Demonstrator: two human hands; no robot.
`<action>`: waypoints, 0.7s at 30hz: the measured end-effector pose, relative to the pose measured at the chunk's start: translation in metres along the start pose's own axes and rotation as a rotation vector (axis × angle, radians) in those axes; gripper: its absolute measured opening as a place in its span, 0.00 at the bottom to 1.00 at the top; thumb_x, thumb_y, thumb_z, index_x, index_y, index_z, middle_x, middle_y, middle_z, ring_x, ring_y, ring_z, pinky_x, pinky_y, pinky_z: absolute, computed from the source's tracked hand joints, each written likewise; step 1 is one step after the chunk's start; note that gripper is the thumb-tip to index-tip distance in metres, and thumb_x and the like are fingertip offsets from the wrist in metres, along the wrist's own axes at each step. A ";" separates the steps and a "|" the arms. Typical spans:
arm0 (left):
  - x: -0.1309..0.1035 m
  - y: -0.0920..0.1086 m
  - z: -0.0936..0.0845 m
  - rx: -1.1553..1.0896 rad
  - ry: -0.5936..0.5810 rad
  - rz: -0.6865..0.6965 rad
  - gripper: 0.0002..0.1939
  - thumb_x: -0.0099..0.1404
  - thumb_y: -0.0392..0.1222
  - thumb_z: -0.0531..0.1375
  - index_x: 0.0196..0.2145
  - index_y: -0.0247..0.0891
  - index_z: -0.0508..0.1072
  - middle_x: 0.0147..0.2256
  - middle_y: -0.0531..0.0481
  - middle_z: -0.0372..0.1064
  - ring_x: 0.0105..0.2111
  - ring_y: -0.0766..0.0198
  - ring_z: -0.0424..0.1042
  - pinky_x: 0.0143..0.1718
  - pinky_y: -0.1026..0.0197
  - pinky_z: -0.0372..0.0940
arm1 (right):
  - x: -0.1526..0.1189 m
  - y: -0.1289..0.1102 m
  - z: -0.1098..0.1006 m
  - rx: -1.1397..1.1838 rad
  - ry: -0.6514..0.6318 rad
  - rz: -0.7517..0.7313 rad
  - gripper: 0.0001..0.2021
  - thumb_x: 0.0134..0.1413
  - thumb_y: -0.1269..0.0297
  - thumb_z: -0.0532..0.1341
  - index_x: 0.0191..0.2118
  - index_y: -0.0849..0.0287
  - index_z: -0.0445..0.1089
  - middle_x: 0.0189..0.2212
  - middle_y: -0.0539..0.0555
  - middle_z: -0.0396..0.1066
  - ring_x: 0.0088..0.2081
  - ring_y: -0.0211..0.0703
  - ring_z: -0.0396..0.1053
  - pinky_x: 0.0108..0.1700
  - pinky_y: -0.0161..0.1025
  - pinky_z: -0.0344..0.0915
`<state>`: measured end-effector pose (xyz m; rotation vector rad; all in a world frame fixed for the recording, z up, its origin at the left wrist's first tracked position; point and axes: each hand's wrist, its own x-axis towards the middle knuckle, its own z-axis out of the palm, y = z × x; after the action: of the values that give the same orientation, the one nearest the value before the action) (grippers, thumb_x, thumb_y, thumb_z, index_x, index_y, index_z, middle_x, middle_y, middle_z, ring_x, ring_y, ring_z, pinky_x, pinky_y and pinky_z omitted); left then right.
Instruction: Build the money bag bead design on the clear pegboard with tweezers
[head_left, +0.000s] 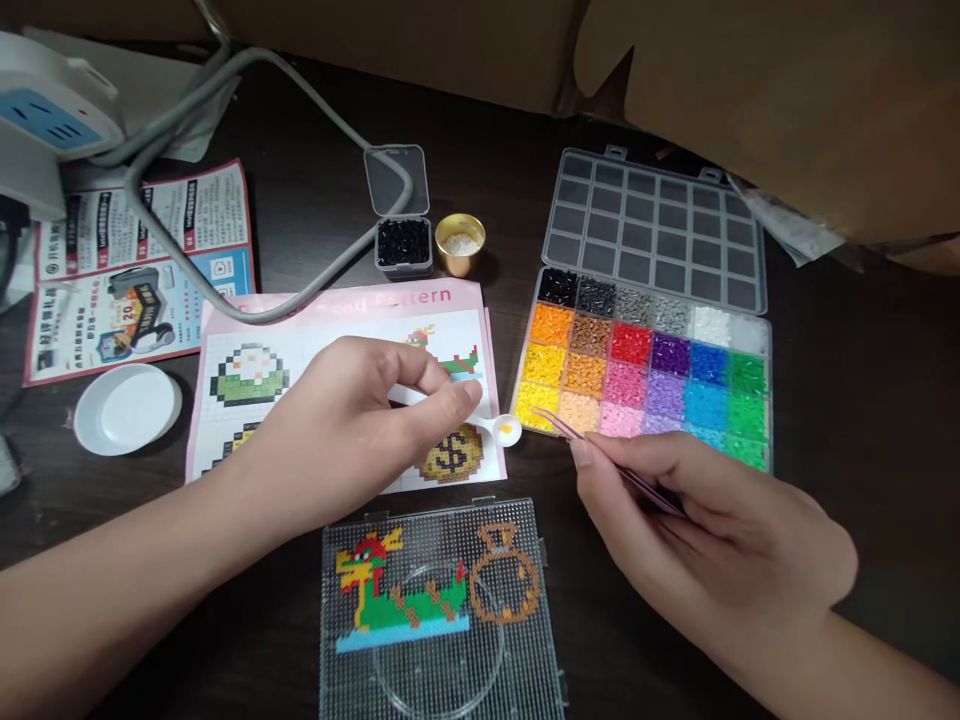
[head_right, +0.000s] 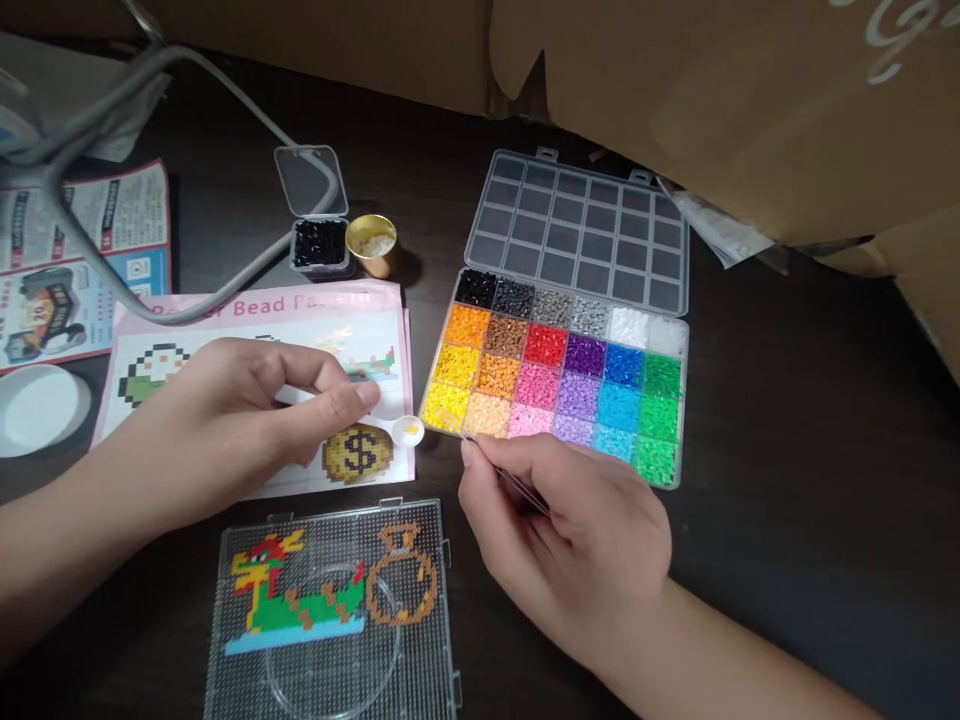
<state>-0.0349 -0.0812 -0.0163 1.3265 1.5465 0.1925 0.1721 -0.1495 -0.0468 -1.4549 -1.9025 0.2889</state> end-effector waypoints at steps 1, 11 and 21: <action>0.001 -0.001 -0.001 0.004 -0.010 0.004 0.13 0.58 0.48 0.62 0.22 0.38 0.75 0.13 0.59 0.54 0.15 0.72 0.50 0.16 0.65 0.45 | 0.000 -0.002 -0.001 0.013 -0.011 -0.014 0.06 0.50 0.72 0.67 0.30 0.54 0.71 0.18 0.44 0.72 0.18 0.35 0.70 0.18 0.32 0.63; 0.000 0.000 -0.002 0.033 -0.008 -0.004 0.15 0.58 0.49 0.62 0.20 0.38 0.74 0.13 0.57 0.57 0.14 0.72 0.51 0.16 0.67 0.47 | -0.002 -0.001 0.002 0.043 0.002 0.033 0.07 0.49 0.73 0.68 0.32 0.54 0.73 0.19 0.44 0.73 0.18 0.35 0.70 0.18 0.33 0.63; 0.001 0.000 -0.004 0.024 -0.013 -0.024 0.14 0.57 0.47 0.62 0.19 0.38 0.71 0.11 0.58 0.54 0.12 0.73 0.48 0.13 0.67 0.43 | -0.001 -0.001 0.004 -0.025 0.015 0.050 0.06 0.50 0.72 0.67 0.30 0.54 0.72 0.18 0.44 0.72 0.19 0.35 0.71 0.20 0.34 0.62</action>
<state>-0.0380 -0.0779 -0.0152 1.3255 1.5574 0.1504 0.1691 -0.1501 -0.0495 -1.5189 -1.8657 0.2774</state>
